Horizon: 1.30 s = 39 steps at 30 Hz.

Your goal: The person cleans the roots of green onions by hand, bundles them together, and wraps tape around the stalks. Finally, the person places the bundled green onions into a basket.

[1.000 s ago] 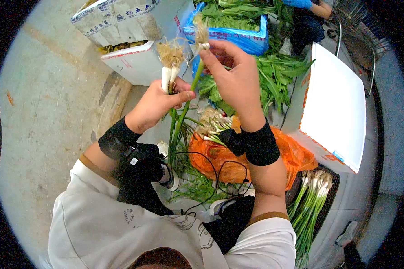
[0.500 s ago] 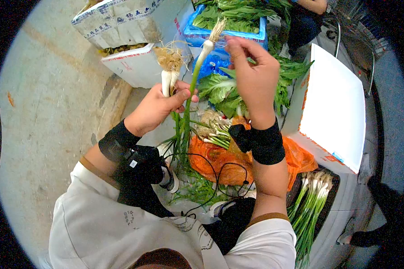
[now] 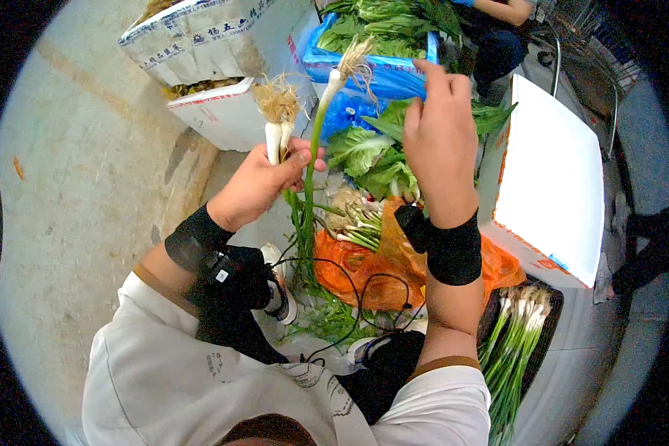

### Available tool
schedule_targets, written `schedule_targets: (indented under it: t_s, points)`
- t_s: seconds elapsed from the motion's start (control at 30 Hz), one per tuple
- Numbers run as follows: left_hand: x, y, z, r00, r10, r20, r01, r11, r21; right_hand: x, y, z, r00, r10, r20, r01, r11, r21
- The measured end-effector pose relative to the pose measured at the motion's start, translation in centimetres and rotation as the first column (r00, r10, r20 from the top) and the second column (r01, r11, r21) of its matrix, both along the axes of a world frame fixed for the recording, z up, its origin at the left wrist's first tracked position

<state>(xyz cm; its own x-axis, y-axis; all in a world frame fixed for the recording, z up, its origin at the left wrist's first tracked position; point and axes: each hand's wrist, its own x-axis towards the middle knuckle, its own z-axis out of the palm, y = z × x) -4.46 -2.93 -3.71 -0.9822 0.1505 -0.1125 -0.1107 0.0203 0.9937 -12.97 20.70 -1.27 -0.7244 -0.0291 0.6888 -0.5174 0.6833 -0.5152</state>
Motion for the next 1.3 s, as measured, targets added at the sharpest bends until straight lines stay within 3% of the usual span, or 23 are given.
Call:
schedule_targets:
  t_s: [0.07,0.13,0.2,0.27,0.33,0.57,0.73,0.87,1.03,1.17,1.27,1.3]
  points:
    - [0.1,0.2,-0.1,1.0,0.002,-0.011,-0.002,1.0,0.013,1.0,-0.7,1.0,0.971,0.188,-0.149,-0.217,0.953,-0.212]
    - [0.1,0.5,-0.1,1.0,-0.002,-0.012,0.002,1.0,0.008,1.6,-1.8,0.7,0.941,0.243,-0.233,-0.296,0.928,-0.227]
    - [0.3,0.7,0.1,1.0,-0.006,-0.014,0.006,1.0,0.002,2.4,-2.8,0.4,0.904,0.426,0.04,-0.389,0.857,-0.339]
    - [0.3,0.9,0.3,1.0,-0.019,-0.023,0.018,0.999,-0.05,2.1,-3.4,-0.1,0.903,0.426,0.058,-0.373,0.845,-0.384]
    - [0.3,1.1,0.3,0.999,-0.023,-0.036,0.021,0.998,-0.055,1.9,-3.8,-0.5,0.886,0.455,0.092,-0.332,0.758,-0.561]
    - [0.2,1.4,-0.9,0.992,0.024,-0.121,-0.037,0.994,-0.106,1.9,-3.9,-0.5,0.881,0.461,0.107,-0.273,0.679,-0.681]
    - [0.4,1.2,-0.6,0.973,-0.071,-0.221,0.016,0.97,-0.244,2.4,-2.7,0.4,0.769,0.612,0.182,-0.296,0.594,-0.749]
    - [0.7,1.3,-0.3,0.961,-0.1,-0.258,0.004,0.938,-0.347,1.8,-2.1,0.2,0.753,0.617,0.23,-0.321,0.649,-0.69]
    - [0.9,1.3,-0.8,0.956,-0.121,-0.267,0.016,0.931,-0.364,1.7,-1.6,0.6,0.783,0.568,0.256,-0.32,0.719,-0.617]
    - [1.3,1.6,-0.4,0.96,-0.118,-0.253,0.022,0.936,-0.352,1.6,-1.3,0.5,0.769,0.579,0.271,-0.319,0.715,-0.622]
    - [0.9,1.6,-0.6,0.951,-0.14,-0.275,0.05,0.949,-0.312,1.0,-1.8,-0.8,0.837,0.521,0.166,-0.338,0.732,-0.592]
    - [1.0,1.5,-0.2,0.95,-0.141,-0.278,0.049,0.949,-0.313,0.7,-1.6,-1.2,0.92,0.382,0.091,-0.304,0.84,-0.449]
